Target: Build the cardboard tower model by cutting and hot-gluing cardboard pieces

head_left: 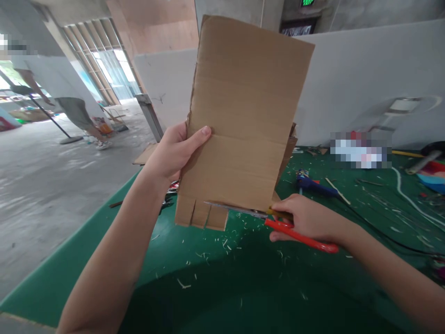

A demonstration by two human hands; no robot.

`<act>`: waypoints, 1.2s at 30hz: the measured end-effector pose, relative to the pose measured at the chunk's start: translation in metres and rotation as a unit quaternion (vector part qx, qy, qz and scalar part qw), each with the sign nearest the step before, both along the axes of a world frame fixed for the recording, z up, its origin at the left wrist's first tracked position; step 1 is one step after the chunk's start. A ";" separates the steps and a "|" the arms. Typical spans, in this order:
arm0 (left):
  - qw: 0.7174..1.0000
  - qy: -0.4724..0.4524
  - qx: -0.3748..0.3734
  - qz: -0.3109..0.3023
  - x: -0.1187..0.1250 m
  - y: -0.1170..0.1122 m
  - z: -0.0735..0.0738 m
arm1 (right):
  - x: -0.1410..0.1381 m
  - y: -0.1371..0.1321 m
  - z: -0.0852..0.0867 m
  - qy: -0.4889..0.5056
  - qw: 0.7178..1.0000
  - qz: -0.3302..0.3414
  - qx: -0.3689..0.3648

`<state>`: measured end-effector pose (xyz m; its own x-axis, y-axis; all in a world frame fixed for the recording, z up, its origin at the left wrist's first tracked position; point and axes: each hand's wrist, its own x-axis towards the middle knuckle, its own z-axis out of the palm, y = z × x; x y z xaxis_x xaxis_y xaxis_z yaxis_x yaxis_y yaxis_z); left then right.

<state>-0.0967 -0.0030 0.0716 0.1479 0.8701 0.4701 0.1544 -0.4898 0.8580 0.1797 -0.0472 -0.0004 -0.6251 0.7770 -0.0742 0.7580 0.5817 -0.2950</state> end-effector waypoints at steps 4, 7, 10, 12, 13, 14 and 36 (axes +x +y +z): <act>1.000 0.000 0.003 -0.004 0.000 0.001 -0.001 | -0.001 -0.001 -0.003 -0.011 1.000 -0.001 0.001; 1.000 -0.009 -0.004 -0.020 0.000 0.001 -0.001 | -0.001 -0.003 -0.004 -0.022 1.000 -0.010 0.007; 1.000 -0.012 -0.011 -0.018 0.000 0.001 0.000 | -0.001 -0.004 -0.003 -0.029 0.999 -0.025 0.009; 1.000 -0.012 -0.010 -0.012 0.000 0.001 0.000 | -0.002 -0.006 -0.002 -0.030 0.999 -0.034 0.004; 1.000 -0.011 -0.009 -0.011 0.001 0.001 0.000 | -0.003 -0.006 -0.001 -0.029 0.999 -0.038 -0.002; 1.000 -0.009 -0.007 -0.011 0.001 0.001 -0.001 | -0.005 -0.007 0.000 -0.029 0.999 -0.041 -0.010; 0.999 -0.021 0.022 0.014 0.012 -0.012 0.001 | -0.006 -0.008 0.000 0.015 1.000 -0.025 -0.002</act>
